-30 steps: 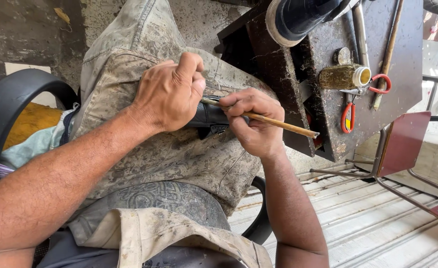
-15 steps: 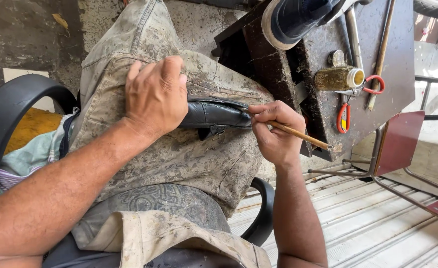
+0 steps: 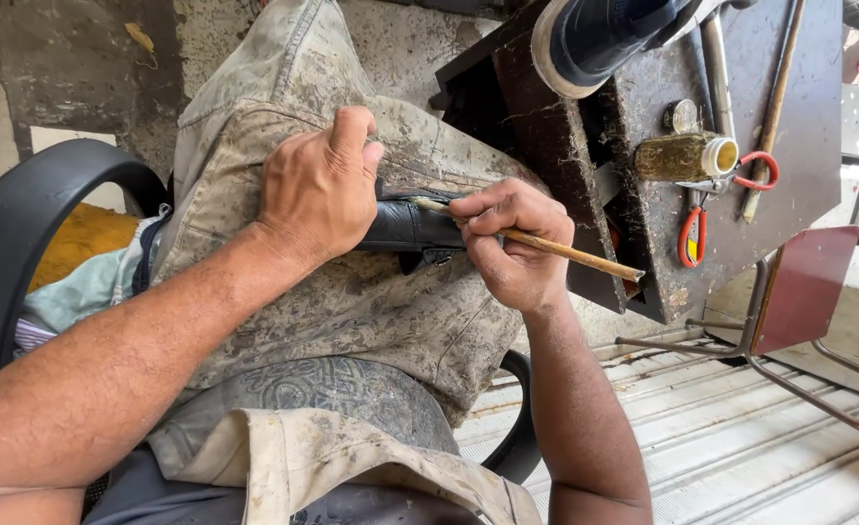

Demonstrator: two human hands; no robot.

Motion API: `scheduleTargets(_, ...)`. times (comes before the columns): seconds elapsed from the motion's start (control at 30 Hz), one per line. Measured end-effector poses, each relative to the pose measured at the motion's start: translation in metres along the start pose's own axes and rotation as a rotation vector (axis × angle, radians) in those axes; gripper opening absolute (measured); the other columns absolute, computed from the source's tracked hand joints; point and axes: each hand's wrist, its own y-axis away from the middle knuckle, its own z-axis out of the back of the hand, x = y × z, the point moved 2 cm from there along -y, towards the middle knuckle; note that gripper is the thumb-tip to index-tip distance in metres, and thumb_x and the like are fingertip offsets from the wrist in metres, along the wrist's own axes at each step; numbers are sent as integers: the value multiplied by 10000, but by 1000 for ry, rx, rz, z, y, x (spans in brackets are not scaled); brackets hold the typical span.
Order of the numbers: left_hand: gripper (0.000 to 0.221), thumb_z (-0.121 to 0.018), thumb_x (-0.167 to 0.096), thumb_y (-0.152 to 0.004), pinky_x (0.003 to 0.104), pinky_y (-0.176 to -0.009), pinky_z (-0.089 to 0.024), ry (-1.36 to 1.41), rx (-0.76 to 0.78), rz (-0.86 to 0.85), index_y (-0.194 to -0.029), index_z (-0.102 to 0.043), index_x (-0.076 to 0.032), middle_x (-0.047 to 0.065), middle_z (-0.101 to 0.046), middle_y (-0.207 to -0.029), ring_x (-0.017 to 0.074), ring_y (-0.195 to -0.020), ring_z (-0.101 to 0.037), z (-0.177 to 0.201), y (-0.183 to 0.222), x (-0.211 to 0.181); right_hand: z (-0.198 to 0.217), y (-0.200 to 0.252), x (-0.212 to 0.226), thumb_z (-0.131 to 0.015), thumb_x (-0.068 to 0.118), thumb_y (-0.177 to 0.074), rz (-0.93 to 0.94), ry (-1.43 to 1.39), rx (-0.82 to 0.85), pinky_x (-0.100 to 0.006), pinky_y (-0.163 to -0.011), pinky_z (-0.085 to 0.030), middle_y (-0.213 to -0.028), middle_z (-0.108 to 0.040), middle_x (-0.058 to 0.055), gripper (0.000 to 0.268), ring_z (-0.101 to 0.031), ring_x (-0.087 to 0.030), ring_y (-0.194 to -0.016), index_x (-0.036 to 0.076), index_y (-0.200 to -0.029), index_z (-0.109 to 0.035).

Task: Applying adhesive to a shoe and fitting the sole at a repair bench

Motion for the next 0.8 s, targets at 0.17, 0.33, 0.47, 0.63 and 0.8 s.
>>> scheduleTargets(0.17,158,-524,-168,-1059,467,-651,-561,-1,13,-4,-1193,-451,-126,101,-628,-651,328,-605,-697,2,0,-1,-3,-4,-3,-757,-145,-787,-15,-24,30,-362,-675,-630,-871,-740,-234,158,-762,-290,-766,-11,-750,-682)
scheduleTargets(0.33,157,-520,-192,-1058,475,-659,-559,-6,5,-11,-1185,-450,-131,122,-640,-666,344,-619,-700,-1,-1,1,-10,-8,-2,-760,-137,-800,-3,-39,56,-363,-684,-633,-878,-738,-230,148,-765,-293,-778,-16,-758,-686)
scheduleTargets(0.47,153,-525,-190,-1048,483,-664,-562,-15,1,-27,-1176,-460,-138,131,-652,-688,354,-638,-705,-3,-2,2,-21,-14,13,-733,-148,-762,40,90,95,-361,-656,-614,-850,-746,-183,178,-760,-310,-758,25,-733,-703)
scheduleTargets(0.63,120,-512,-198,-1062,461,-650,-569,-36,11,-33,-1160,-459,-154,92,-628,-648,323,-608,-698,0,0,-2,-7,-13,22,-676,-152,-703,-5,203,70,-368,-639,-607,-774,-743,-184,211,-766,-326,-764,54,-708,-722)
scheduleTargets(0.8,116,-526,-215,-1070,485,-651,-558,-34,0,0,-1152,-478,-149,96,-616,-626,353,-613,-699,-2,-1,0,38,14,11,-676,-141,-738,-195,401,-122,-317,-658,-548,-825,-762,-186,156,-734,-240,-758,8,-771,-710)
